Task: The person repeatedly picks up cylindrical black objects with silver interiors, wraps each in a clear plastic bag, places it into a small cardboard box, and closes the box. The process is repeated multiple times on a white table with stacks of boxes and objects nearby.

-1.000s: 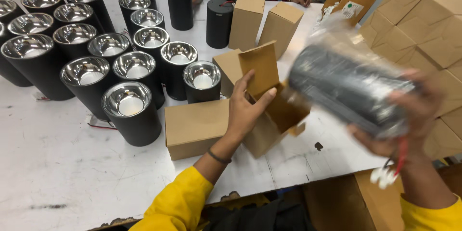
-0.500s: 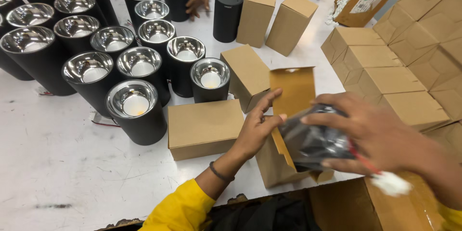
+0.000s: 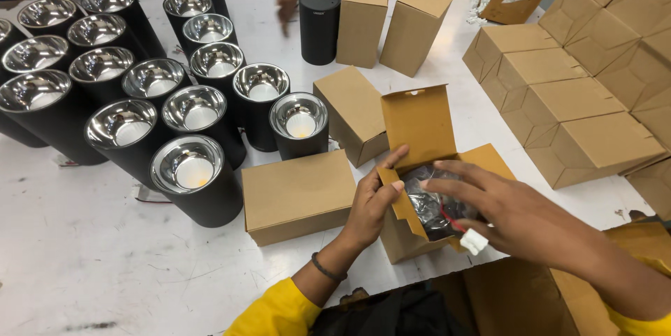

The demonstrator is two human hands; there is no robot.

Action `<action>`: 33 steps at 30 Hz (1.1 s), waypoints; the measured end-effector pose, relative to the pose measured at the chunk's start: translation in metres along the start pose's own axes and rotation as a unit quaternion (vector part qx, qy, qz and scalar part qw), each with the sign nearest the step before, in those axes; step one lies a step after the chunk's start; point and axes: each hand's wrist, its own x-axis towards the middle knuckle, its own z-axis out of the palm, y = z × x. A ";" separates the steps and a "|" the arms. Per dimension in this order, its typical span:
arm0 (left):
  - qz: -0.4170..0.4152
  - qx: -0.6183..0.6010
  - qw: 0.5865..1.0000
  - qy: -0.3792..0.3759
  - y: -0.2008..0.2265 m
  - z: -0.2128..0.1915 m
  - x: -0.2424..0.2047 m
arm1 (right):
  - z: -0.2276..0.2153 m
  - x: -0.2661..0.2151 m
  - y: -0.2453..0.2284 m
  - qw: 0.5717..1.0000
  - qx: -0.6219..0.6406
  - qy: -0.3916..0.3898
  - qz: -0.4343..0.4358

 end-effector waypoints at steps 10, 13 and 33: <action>0.024 0.077 0.996 -0.021 0.001 -0.006 0.005 | -0.004 0.030 0.023 0.986 0.117 0.006 -0.115; 0.011 0.068 0.997 -0.029 0.000 -0.005 0.006 | -0.011 0.051 0.019 0.980 0.173 -0.085 -0.048; -0.030 -0.094 0.993 -0.070 -0.023 -0.015 0.018 | 0.043 0.035 0.013 0.942 0.144 0.260 -0.155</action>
